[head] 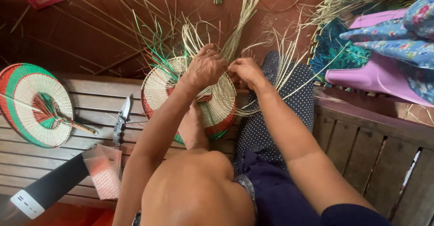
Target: Weaving a circular fan using dried plant fibers on a wooden bench.
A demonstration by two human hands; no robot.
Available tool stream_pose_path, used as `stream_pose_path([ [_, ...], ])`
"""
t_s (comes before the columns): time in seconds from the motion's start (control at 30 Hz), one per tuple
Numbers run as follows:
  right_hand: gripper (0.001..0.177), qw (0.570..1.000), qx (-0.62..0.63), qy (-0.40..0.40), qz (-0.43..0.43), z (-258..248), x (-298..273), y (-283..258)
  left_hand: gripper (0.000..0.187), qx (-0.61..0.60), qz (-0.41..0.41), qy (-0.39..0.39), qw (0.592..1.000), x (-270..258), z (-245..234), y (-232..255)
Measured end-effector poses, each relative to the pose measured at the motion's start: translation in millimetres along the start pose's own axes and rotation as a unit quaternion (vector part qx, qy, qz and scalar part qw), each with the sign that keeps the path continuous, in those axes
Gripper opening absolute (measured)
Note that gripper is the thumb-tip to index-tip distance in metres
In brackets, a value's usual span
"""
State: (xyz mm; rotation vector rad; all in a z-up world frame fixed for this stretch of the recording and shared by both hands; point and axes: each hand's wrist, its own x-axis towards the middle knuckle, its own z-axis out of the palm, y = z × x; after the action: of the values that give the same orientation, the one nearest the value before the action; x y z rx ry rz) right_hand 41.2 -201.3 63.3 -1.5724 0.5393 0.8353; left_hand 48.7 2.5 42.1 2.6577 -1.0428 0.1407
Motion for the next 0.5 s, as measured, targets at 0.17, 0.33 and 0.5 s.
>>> stream_pose_path([
  [0.17, 0.02, 0.998, -0.037, 0.018, -0.041, 10, 0, 3, 0.015, -0.023, -0.068, -0.043, 0.997, -3, -1, 8],
  [0.33, 0.02, 0.997, -0.073, 0.025, -0.032, 5, 0, 7, 0.05, -0.026, -0.143, -0.1, 0.984, 6, 2, 10],
  [0.5, 0.026, 0.98, -0.196, 0.009, -0.022, 1, -41, -18, 0.063, 0.004, -0.191, -0.207, 0.96, 21, -30, 20],
])
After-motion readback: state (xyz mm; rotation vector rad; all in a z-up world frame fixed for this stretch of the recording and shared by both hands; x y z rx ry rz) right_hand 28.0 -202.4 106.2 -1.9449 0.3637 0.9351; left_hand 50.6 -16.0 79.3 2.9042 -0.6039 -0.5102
